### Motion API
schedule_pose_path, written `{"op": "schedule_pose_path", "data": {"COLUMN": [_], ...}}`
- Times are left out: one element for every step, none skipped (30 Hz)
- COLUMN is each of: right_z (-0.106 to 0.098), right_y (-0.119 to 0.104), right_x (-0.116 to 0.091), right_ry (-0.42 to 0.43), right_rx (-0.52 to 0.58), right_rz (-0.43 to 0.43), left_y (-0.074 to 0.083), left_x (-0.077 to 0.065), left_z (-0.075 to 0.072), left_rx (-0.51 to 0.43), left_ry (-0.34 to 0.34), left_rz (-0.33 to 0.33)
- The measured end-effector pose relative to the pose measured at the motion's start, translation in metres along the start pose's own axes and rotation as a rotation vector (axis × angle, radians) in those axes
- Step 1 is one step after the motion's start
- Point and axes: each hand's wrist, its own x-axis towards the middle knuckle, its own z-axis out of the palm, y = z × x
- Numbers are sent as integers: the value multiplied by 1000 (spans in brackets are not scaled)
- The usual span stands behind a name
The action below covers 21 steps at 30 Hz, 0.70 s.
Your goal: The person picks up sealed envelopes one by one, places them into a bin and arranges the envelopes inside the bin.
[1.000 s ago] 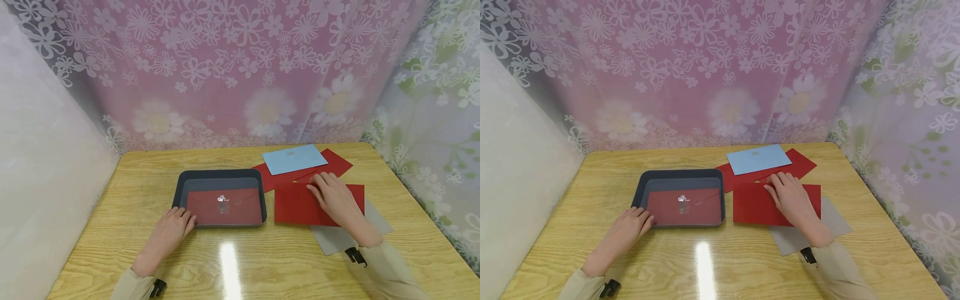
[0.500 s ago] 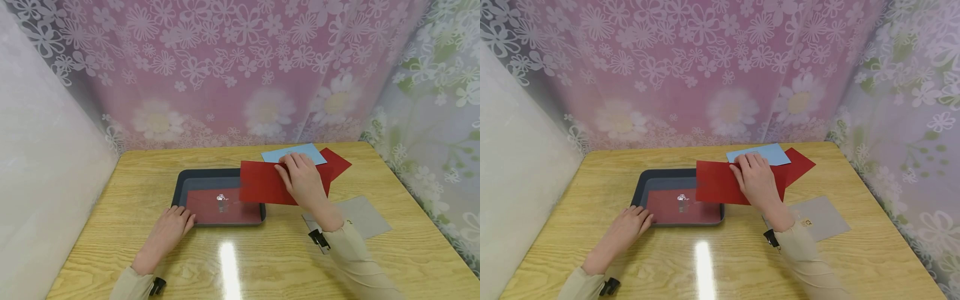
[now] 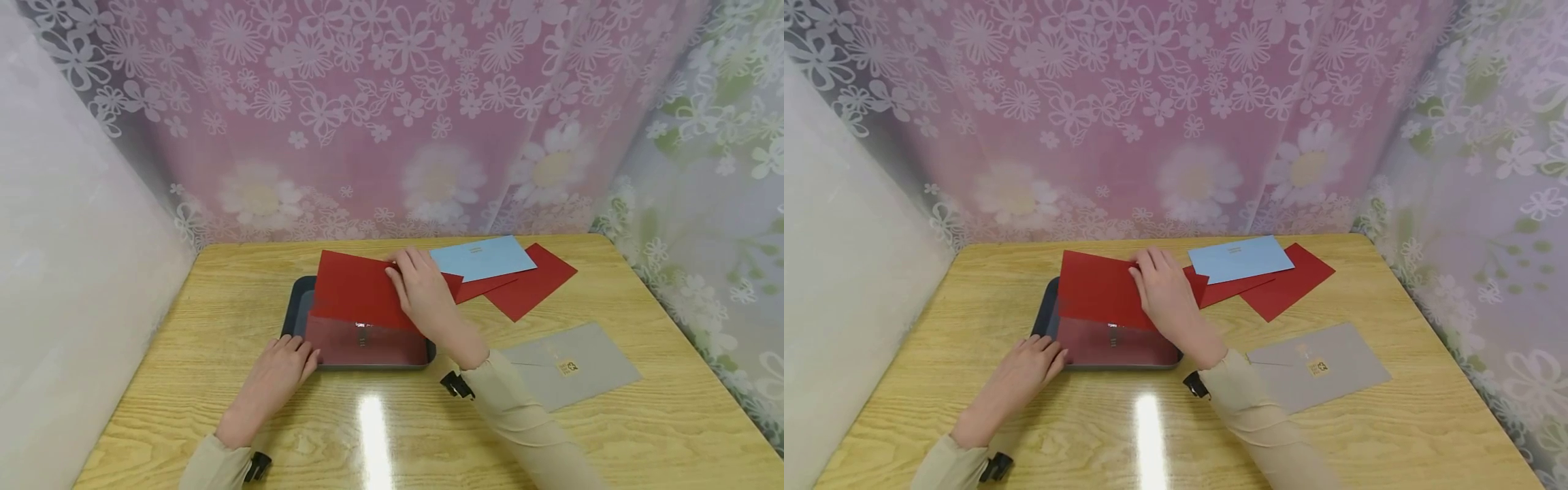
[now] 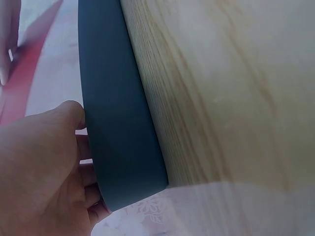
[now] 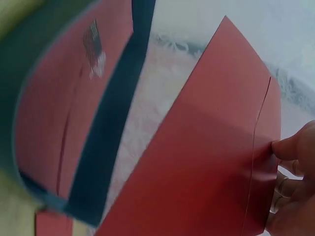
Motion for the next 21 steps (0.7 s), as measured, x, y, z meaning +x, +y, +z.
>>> {"op": "schedule_pose_path", "data": {"right_z": [5,10,15,20,25,29,33,36,39,41,42,43,44,45,46,47,47,48,49,50,51], "right_y": [-2,-3,-4,-4,-4,-4,-4,-3,-2,-2,-1,-1,0,0,1,1,1,2,2,3,3], "right_x": [0,1,1,0,0,-1,-2,-3,-5,-6,-8,-10,-11,-13,-15,-16,-18,-19,-20,-21,-22], "right_ry": [-15,-28,-44,-60,-81,-104,-131,-164,-205,-248,-292,-338,-385,-428,-466,-495,-519,-541,-559,-574,-589], "right_rx": [4,7,5,0,-4,-9,-19,-30,-46,-62,-77,-95,-115,-137,-154,-165,-175,-181,-185,-189,-188], "right_rz": [1,-1,-4,-8,-10,-11,-12,-12,-8,-1,7,15,22,28,32,35,34,33,33,33,37], "left_y": [0,0,0,0,0,-1,-1,-1,-2,-2,-2,-2,-2,-2,-2,-1,-1,-1,-1,-1,-1], "left_x": [0,0,0,0,0,0,0,0,0,1,1,1,1,1,1,1,1,1,1,1,1], "left_z": [0,-1,-1,-1,-1,-1,-1,0,1,1,1,2,2,2,2,2,2,2,2,2,2], "left_rx": [-1,-1,2,2,4,5,5,6,5,4,3,1,1,1,2,4,3,4,5,5,3], "left_ry": [3,4,9,15,22,30,38,46,51,55,55,53,50,48,44,39,36,32,30,27,24], "left_rz": [5,10,17,23,29,34,38,41,43,43,40,36,30,25,20,16,12,9,7,6,4]}}
